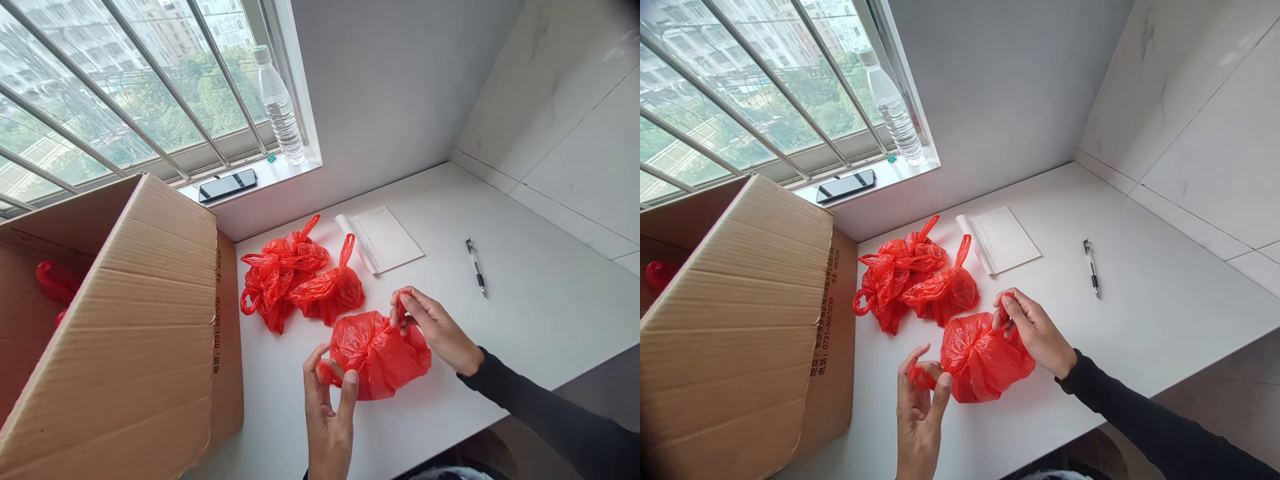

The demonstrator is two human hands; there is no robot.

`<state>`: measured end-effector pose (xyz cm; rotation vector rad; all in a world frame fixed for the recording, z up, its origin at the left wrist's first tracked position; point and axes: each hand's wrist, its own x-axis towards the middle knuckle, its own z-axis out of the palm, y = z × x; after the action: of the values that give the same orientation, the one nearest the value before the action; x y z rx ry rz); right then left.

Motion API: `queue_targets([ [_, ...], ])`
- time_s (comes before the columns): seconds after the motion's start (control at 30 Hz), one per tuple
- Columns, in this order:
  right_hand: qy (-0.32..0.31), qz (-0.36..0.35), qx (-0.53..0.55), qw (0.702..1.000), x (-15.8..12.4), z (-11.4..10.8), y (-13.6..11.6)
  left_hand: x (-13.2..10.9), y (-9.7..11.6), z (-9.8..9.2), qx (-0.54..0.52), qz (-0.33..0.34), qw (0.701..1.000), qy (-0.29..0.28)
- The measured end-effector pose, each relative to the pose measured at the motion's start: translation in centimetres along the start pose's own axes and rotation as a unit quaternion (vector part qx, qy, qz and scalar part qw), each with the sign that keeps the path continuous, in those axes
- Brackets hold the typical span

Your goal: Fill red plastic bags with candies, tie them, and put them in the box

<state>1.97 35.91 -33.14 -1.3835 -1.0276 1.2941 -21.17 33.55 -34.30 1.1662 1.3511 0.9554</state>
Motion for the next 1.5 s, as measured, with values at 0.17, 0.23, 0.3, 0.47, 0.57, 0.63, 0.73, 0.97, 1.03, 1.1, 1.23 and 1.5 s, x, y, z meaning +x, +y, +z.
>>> queue_targets([
  [0.17, 0.013, -0.201, -0.285, 0.937, -1.7, 1.6, 3.3, 1.7, -3.2, 1.5, 0.257, 0.195, 0.947, 0.0],
  [0.23, -0.007, -0.247, -0.365, 0.898, -1.9, 2.1, 5.3, 2.4, -4.6, 2.4, 0.342, 0.299, 0.891, -0.007],
  [0.3, -0.009, -0.266, -0.428, 0.864, -1.8, 2.4, 7.1, 3.1, -5.8, 3.2, 0.389, 0.347, 0.853, -0.032],
  [0.47, -0.011, -0.271, -0.5, 0.822, -1.0, 2.0, 9.3, 4.2, -7.5, 3.9, 0.427, 0.373, 0.823, -0.04],
  [0.57, -0.017, -0.277, -0.508, 0.815, -0.6, 1.7, 9.6, 4.5, -8.2, 3.9, 0.434, 0.383, 0.815, -0.033],
  [0.63, -0.023, -0.276, -0.515, 0.812, -0.5, 1.6, 9.6, 4.6, -8.5, 4.1, 0.435, 0.387, 0.813, -0.029],
  [0.73, -0.027, -0.269, -0.523, 0.808, -0.4, 1.6, 9.5, 4.7, -8.8, 4.5, 0.431, 0.374, 0.821, -0.023],
  [0.97, -0.056, -0.25, -0.549, 0.795, 0.0, 1.7, 9.6, 4.8, -8.9, 5.0, 0.437, 0.348, 0.829, -0.017],
  [1.03, -0.065, -0.243, -0.548, 0.798, 0.2, 1.7, 9.6, 4.9, -9.1, 5.1, 0.43, 0.345, 0.834, -0.02],
  [1.1, -0.074, -0.239, -0.526, 0.813, 0.3, 1.6, 9.4, 4.9, -9.3, 5.0, 0.395, 0.332, 0.856, -0.026],
  [1.23, -0.045, -0.2, -0.406, 0.89, 0.1, 1.2, 7.5, 4.7, -8.8, 4.3, 0.31, 0.302, 0.901, -0.032],
  [1.5, 0.081, -0.001, -0.128, 0.988, -1.0, -0.6, 2.9, 2.8, -3.0, -0.4, 0.118, 0.087, 0.989, -0.027],
])
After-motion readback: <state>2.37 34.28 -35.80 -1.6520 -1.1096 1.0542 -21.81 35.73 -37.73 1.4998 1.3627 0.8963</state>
